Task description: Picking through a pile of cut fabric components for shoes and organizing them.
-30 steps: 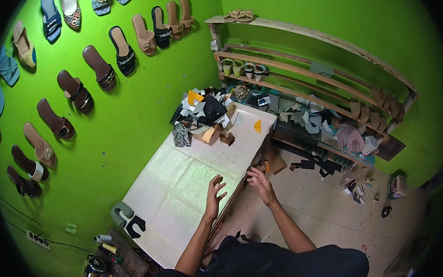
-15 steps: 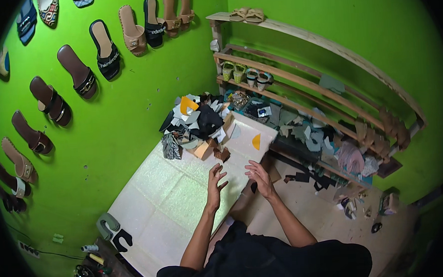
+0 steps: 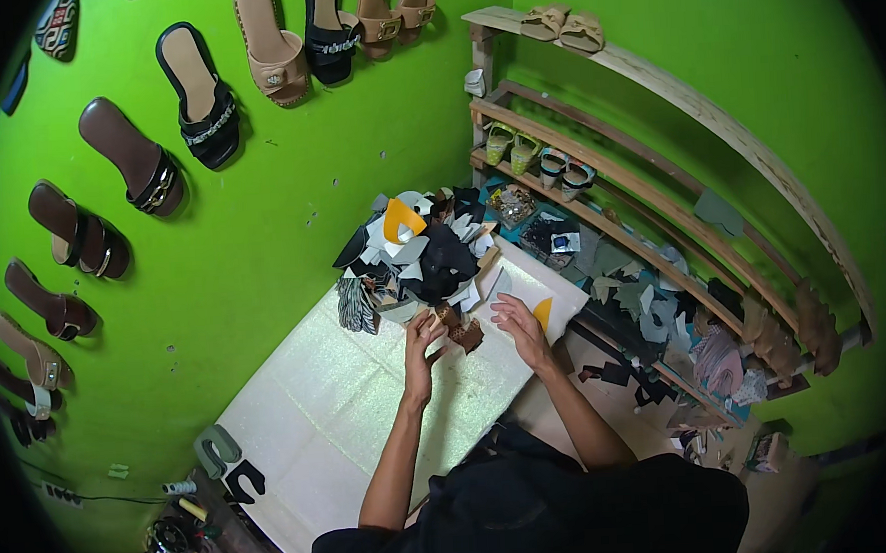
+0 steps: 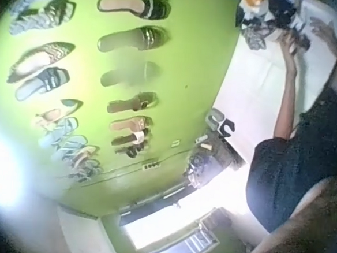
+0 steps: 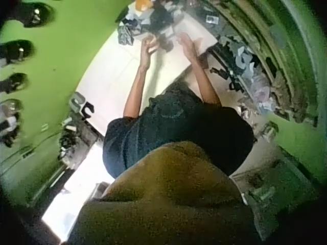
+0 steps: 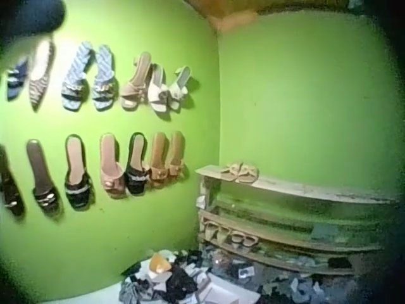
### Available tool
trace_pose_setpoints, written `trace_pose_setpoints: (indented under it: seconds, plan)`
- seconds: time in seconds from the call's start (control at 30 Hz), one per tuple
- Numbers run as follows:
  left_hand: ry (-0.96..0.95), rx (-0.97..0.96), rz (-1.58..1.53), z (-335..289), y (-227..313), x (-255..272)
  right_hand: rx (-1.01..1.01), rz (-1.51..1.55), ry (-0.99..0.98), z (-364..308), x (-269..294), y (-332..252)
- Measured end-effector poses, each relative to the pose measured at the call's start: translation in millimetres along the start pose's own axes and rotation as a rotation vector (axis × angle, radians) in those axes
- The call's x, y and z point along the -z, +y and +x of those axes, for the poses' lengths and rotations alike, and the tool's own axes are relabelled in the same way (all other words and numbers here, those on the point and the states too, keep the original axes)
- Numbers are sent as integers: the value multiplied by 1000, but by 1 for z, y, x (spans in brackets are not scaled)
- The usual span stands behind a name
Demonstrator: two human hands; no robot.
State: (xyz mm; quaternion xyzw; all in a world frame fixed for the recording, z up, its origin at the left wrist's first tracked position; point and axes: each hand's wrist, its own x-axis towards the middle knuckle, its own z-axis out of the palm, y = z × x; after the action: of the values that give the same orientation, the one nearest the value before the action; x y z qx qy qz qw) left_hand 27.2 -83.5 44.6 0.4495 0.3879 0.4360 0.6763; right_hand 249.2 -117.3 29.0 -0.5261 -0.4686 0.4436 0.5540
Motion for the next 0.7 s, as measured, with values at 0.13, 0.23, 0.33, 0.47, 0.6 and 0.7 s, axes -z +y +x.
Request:
trace_pose_setpoints:
  seconds: [0.13,0.23,0.33,0.47,0.6,0.7]
  plan:
    - [85,47,7,28,-4,2,-20,-72,-33,46,7,16]
    - [144,72,-8,49,-8,4,-30,-81,-86,81,10,30]
    - [217,110,-6,72,-12,1,-36,-170,-115,114,12,35]
    - [313,151,37,101,-20,-3,-37,-252,-161,150,10,39]
    - [388,122,21,126,-37,-1,-63,-234,-209,179,7,50]
    - [476,-6,532,140,-44,-7,130,-426,-256,197,10,62]
